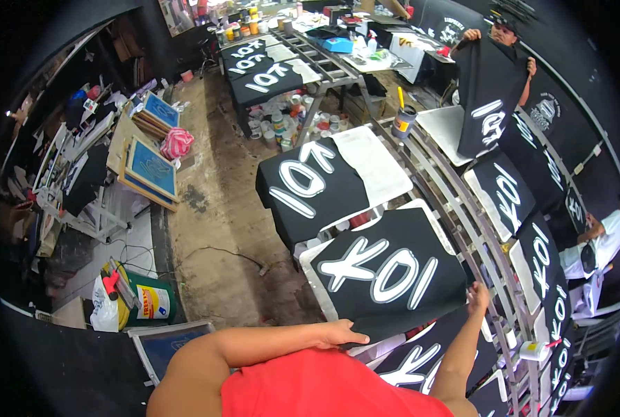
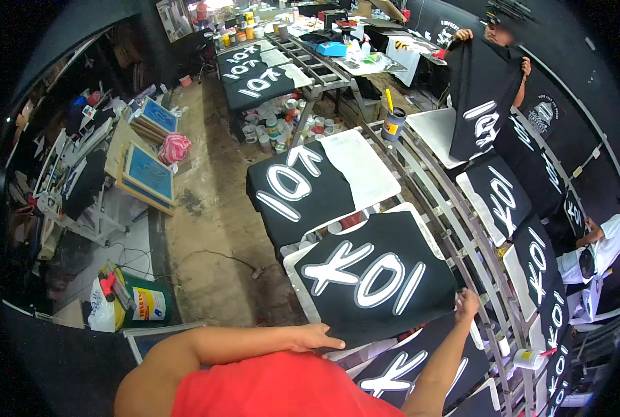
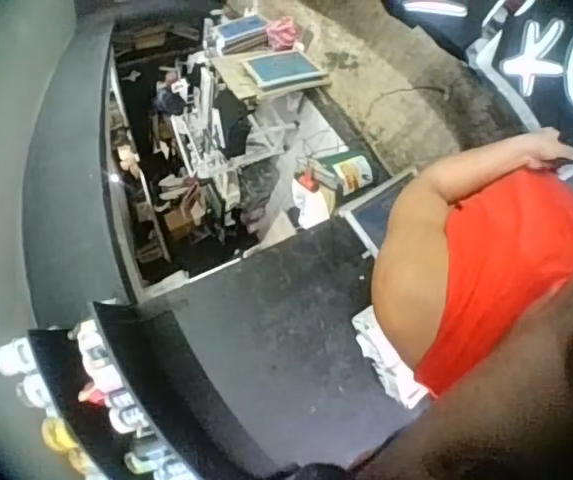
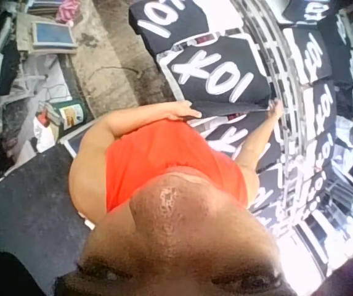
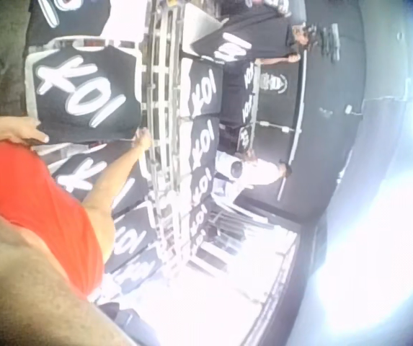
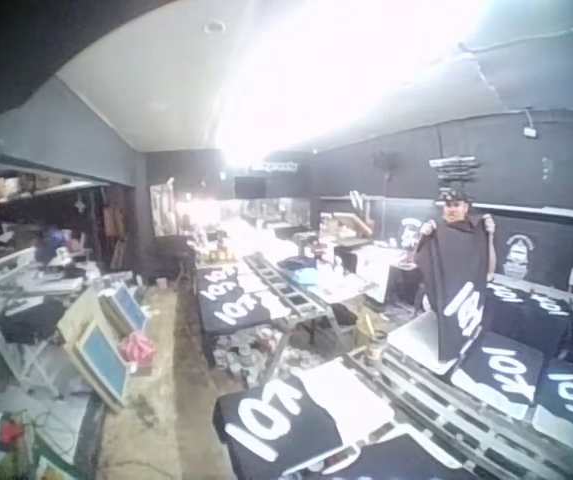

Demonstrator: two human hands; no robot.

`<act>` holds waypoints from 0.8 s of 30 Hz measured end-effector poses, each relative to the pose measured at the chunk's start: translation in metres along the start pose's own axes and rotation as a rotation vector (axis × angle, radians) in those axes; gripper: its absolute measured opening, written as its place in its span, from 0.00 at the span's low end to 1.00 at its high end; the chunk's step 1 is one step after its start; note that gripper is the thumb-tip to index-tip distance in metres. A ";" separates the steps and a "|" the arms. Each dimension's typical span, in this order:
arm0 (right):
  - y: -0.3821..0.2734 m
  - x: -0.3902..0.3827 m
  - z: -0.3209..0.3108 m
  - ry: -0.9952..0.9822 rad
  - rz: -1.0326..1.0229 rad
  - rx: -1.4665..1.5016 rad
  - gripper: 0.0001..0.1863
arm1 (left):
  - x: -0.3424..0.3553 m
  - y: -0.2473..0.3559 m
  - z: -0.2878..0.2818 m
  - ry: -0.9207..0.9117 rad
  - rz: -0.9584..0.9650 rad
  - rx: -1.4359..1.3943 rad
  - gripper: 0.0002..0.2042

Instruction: The person repeatedly places black fabric panels onto screen printing platens and smooths them flat by hand.

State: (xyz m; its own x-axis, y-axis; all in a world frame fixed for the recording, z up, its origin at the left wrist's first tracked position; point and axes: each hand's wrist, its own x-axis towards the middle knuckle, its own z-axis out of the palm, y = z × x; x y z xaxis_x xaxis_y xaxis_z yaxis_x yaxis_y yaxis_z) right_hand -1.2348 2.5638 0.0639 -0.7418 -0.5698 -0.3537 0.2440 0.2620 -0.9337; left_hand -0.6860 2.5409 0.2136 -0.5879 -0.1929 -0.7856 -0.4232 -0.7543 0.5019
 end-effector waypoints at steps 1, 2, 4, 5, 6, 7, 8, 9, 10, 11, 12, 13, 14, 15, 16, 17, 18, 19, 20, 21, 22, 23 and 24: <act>0.003 0.003 0.002 -0.008 0.043 -0.041 0.13 | 0.004 0.000 0.001 -0.027 0.074 0.114 0.36; 0.015 0.004 0.011 0.146 0.136 -0.039 0.22 | 0.008 0.000 0.002 -0.054 0.133 0.234 0.35; 0.037 0.008 0.025 0.109 0.226 -0.138 0.32 | 0.012 0.002 0.001 -0.019 0.226 0.442 0.32; 0.048 0.010 0.031 0.175 0.099 -0.311 0.29 | 0.012 0.003 0.001 0.038 0.259 0.537 0.29; 0.058 0.013 0.037 0.243 -0.024 -0.481 0.27 | 0.011 0.005 -0.001 0.102 0.304 0.656 0.27; 0.066 0.015 0.040 0.278 -0.064 -0.668 0.24 | 0.008 0.007 -0.002 0.051 0.281 0.595 0.26; 0.068 0.019 0.040 0.346 0.047 -0.901 0.26 | 0.005 0.008 -0.004 0.010 0.281 0.557 0.25; 0.071 0.021 0.041 0.298 0.015 -0.923 0.24 | 0.001 0.008 -0.005 0.005 0.309 0.533 0.24; 0.066 0.025 0.037 0.313 0.054 -0.991 0.23 | -0.002 0.007 -0.006 -0.119 0.314 0.344 0.26; 0.061 0.028 0.036 0.262 -0.005 -0.980 0.23 | -0.004 0.007 -0.007 -0.206 0.344 0.168 0.28; 0.052 0.030 0.031 0.250 -0.007 -0.999 0.23 | -0.005 0.005 -0.007 -0.308 0.357 0.007 0.30; 0.042 0.032 0.029 0.253 -0.014 -1.018 0.22 | -0.005 0.005 -0.008 -0.244 0.294 0.047 0.27; 0.031 0.032 0.028 0.290 -0.232 -1.115 0.18 | -0.004 0.004 -0.008 -0.277 0.270 0.047 0.27; 0.020 0.032 0.027 0.231 -0.127 -0.903 0.15 | -0.001 0.004 -0.009 -0.307 0.246 0.053 0.26; 0.012 0.029 0.029 0.162 -0.033 -0.672 0.12 | 0.002 0.003 -0.009 -0.310 0.205 0.071 0.25; 0.004 0.023 0.031 0.143 0.037 -0.560 0.11 | 0.006 0.003 -0.010 -0.342 0.193 0.057 0.22; 0.000 0.017 0.035 0.114 0.091 -0.424 0.09 | 0.011 0.002 -0.011 -0.334 0.203 0.059 0.20; -0.003 0.010 0.038 0.136 0.151 -0.308 0.08 | 0.014 0.002 -0.012 -0.311 0.197 0.081 0.19; -0.002 0.001 0.044 0.112 0.126 -0.229 0.11 | 0.018 0.000 -0.013 -0.288 0.189 0.105 0.17; -0.002 -0.007 0.047 0.085 0.194 -0.129 0.11 | 0.020 0.000 -0.014 -0.265 0.178 0.039 0.16; -0.001 -0.016 0.050 0.110 0.243 -0.027 0.11 | 0.021 -0.001 -0.015 -0.248 0.159 -0.018 0.15; 0.001 -0.022 0.055 -0.050 0.293 0.153 0.15 | 0.022 -0.001 -0.017 -0.211 0.128 -0.051 0.14; 0.001 -0.028 0.057 -0.195 0.325 0.357 0.20 | 0.023 0.000 -0.019 -0.255 0.136 -0.132 0.14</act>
State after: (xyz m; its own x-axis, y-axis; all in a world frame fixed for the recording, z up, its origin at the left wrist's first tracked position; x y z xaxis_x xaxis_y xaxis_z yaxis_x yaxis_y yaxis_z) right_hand -1.1782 2.5352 0.0693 -0.4703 -0.6469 -0.6003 0.6656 0.1866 -0.7226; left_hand -0.6864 2.5248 0.1888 -0.7936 -0.1465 -0.5905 -0.2461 -0.8104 0.5318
